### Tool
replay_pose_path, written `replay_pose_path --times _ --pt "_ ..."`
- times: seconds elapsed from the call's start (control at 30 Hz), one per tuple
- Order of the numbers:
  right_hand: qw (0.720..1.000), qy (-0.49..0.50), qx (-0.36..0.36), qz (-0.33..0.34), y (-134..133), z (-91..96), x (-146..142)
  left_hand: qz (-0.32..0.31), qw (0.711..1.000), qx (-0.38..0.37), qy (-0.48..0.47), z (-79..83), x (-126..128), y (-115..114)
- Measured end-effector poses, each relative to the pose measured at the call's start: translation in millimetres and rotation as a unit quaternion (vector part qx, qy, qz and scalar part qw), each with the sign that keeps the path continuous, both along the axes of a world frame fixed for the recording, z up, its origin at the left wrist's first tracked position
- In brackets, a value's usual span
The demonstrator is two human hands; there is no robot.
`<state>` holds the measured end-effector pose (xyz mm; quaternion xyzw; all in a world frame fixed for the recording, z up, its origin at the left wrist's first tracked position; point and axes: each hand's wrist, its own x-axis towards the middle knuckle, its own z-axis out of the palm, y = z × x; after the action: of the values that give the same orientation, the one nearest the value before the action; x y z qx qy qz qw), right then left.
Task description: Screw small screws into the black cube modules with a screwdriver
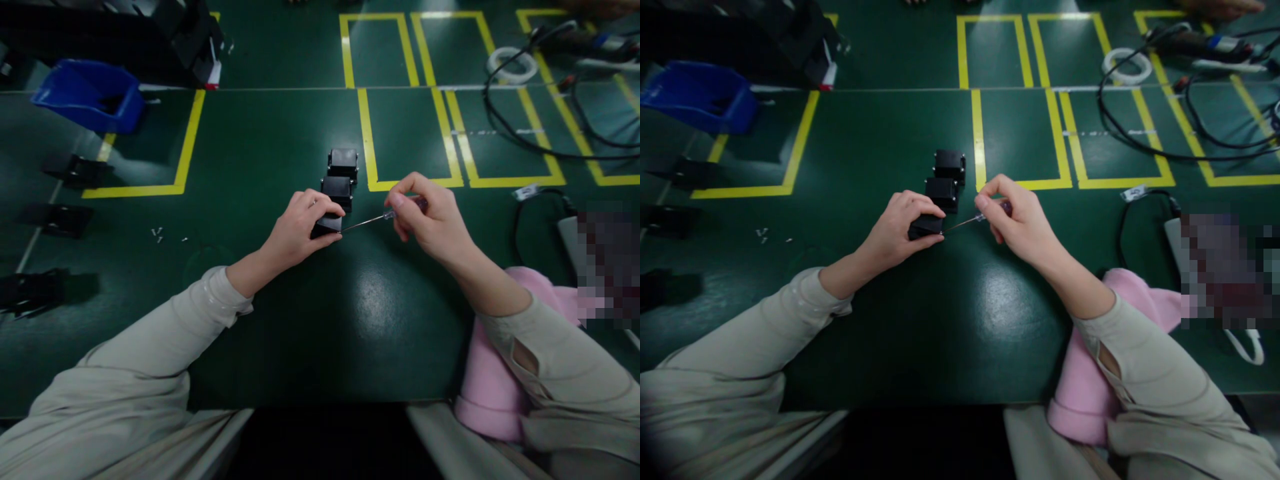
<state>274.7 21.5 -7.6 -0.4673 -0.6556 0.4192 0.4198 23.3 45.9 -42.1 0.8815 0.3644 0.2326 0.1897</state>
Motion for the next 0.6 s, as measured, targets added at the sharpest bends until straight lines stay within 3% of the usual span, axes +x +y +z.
replay_pose_path --times 0.6 --pt "1.0 0.026 -0.004 0.009 0.8 -0.4 0.3 -0.001 1.0 0.004 -0.002 -1.7 -1.2 0.8"
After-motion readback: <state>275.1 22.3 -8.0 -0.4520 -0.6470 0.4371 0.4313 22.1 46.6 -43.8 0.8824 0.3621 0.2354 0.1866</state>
